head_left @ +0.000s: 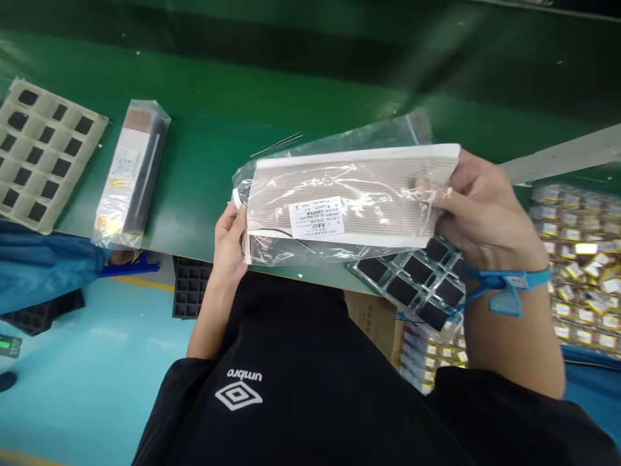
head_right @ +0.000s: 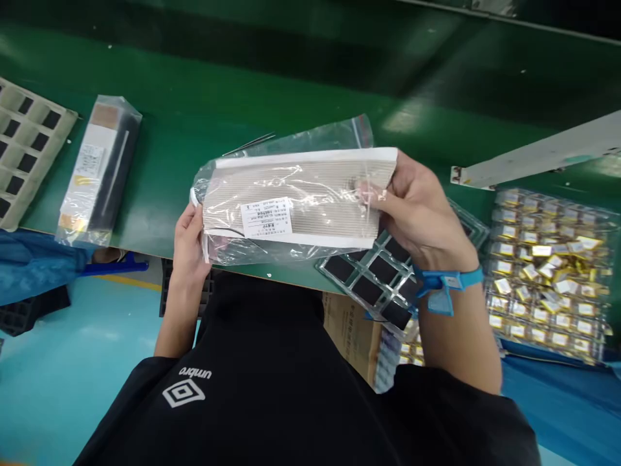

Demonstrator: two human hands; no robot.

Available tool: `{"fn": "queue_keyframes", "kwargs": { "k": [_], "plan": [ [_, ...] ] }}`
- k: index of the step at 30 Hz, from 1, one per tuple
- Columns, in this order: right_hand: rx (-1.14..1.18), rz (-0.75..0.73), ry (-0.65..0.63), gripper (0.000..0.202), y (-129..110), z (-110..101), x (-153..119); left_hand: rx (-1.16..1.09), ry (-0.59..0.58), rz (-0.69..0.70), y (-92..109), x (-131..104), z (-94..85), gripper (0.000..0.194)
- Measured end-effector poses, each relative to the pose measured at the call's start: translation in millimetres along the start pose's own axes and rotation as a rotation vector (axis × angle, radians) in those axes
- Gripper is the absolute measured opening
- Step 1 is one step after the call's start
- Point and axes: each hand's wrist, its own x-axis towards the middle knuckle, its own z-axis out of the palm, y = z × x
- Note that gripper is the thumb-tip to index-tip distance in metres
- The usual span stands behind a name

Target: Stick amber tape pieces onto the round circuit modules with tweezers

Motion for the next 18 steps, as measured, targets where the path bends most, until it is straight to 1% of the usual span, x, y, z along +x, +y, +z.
{"fn": "queue_keyframes", "kwargs": {
  "k": [3, 5, 8, 12, 18],
  "plan": [
    [-0.004, 0.014, -0.021, 0.067, 6, 3, 4, 0.100, 0.072, 0.179, 7, -2, -9.3, 0.049],
    [-0.006, 0.018, -0.028, 0.069, 9, 4, 8, 0.243, 0.139, 0.250, 13, -2, -19.7, 0.054],
    [-0.015, 0.082, -0.071, 0.068, 14, 6, 13, 0.438, 0.219, 0.260, 21, -4, -40.1, 0.059],
    [-0.030, 0.175, -0.123, 0.069, 23, 16, 16, 0.533, 0.312, 0.279, 36, -8, -67.3, 0.060],
    [-0.110, 0.215, -0.213, 0.074, 39, 29, 18, 0.685, 0.411, 0.279, 66, -21, -96.0, 0.050]
  ]
}}
